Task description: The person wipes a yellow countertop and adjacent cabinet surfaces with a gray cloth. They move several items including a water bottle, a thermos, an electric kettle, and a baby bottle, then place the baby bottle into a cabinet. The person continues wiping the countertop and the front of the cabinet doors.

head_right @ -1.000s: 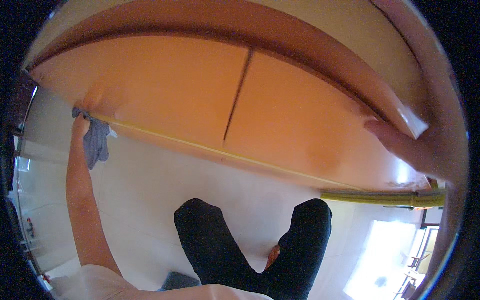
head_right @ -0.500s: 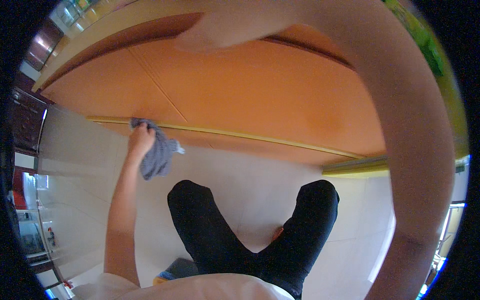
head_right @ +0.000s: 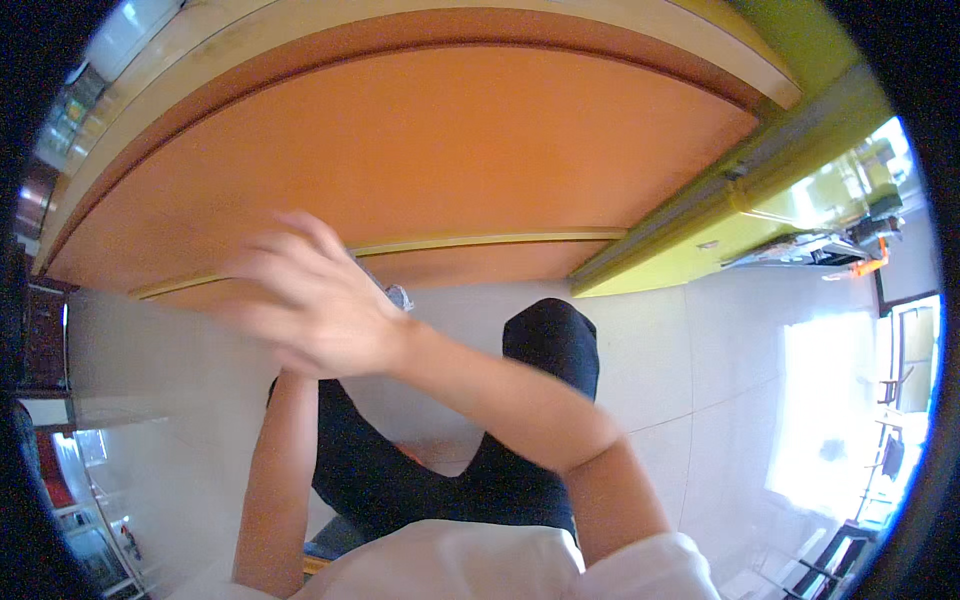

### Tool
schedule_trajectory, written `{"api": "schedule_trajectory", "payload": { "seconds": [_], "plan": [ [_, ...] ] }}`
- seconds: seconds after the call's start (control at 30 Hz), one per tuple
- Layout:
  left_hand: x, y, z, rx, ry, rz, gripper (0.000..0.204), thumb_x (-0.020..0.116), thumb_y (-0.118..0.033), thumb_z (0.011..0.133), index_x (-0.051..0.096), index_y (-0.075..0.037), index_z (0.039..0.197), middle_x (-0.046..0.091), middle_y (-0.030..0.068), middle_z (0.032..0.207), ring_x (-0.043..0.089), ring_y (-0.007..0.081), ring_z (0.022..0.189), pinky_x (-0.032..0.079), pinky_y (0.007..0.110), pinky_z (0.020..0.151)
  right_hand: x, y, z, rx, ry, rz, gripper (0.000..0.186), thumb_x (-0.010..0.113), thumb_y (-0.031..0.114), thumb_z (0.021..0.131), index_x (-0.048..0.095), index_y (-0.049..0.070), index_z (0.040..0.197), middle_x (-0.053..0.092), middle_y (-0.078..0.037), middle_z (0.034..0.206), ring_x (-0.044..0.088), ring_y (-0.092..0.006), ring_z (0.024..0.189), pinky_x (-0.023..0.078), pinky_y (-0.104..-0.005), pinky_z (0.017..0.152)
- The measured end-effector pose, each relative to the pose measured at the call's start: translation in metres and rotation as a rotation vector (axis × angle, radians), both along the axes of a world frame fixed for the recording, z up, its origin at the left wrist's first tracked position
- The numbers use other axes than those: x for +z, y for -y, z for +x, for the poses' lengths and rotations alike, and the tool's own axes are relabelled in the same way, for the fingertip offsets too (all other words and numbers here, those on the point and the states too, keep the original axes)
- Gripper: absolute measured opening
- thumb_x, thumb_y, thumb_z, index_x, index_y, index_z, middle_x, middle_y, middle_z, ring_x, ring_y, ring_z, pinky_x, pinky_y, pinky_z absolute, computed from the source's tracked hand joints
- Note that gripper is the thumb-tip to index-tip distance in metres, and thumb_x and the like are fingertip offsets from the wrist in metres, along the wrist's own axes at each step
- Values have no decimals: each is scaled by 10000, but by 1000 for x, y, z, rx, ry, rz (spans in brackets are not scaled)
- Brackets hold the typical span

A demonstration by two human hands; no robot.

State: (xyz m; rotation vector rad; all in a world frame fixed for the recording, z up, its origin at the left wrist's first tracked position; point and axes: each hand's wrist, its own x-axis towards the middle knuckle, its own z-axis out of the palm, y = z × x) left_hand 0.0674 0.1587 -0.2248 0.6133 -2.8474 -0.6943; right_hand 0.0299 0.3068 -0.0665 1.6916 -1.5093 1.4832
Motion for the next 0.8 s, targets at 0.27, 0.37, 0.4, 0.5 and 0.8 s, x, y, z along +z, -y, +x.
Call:
{"api": "schedule_trajectory", "payload": {
  "seconds": [0.27,0.37,0.4,0.5,0.8],
  "plan": [
    [69,-66,-25,-119,236,-86,322,492,-252,813,590,35,921,622,276,894,619,409,839,493,486,764,-126,-65,60,-646,729,186,565,575,-18,647,478,72,1197,387,-214,1238,392,-420,1134,326,-491,978],
    [63,-97,-35,-236,249,-120,313,503,-259,814,580,13,951,624,247,928,628,396,825,505,487,740,-132,-76,71,-708,758,202,586,567,-35,640,449,49,1208,382,-225,1240,376,-427,1151,316,-491,989],
    [51,-124,-57,-213,256,-105,310,505,-260,815,578,7,954,625,236,930,632,389,815,510,487,726,-149,-94,50,-709,737,211,587,567,-38,638,446,42,1207,382,-227,1240,372,-428,1155,313,-490,992],
    [48,-175,-74,-301,178,-84,302,525,-261,807,580,12,924,637,225,890,628,391,793,493,502,731,-164,-115,44,-902,769,113,623,582,-38,622,407,21,1217,354,-248,1272,344,-430,1192,286,-482,1021],
    [30,-271,-118,-641,67,-55,247,564,-242,790,581,-14,882,639,174,876,652,340,741,534,439,634,-182,-161,26,-1136,850,-74,743,647,-11,680,272,-22,1321,251,-254,1383,246,-412,1305,198,-453,1079]
  ]
}}
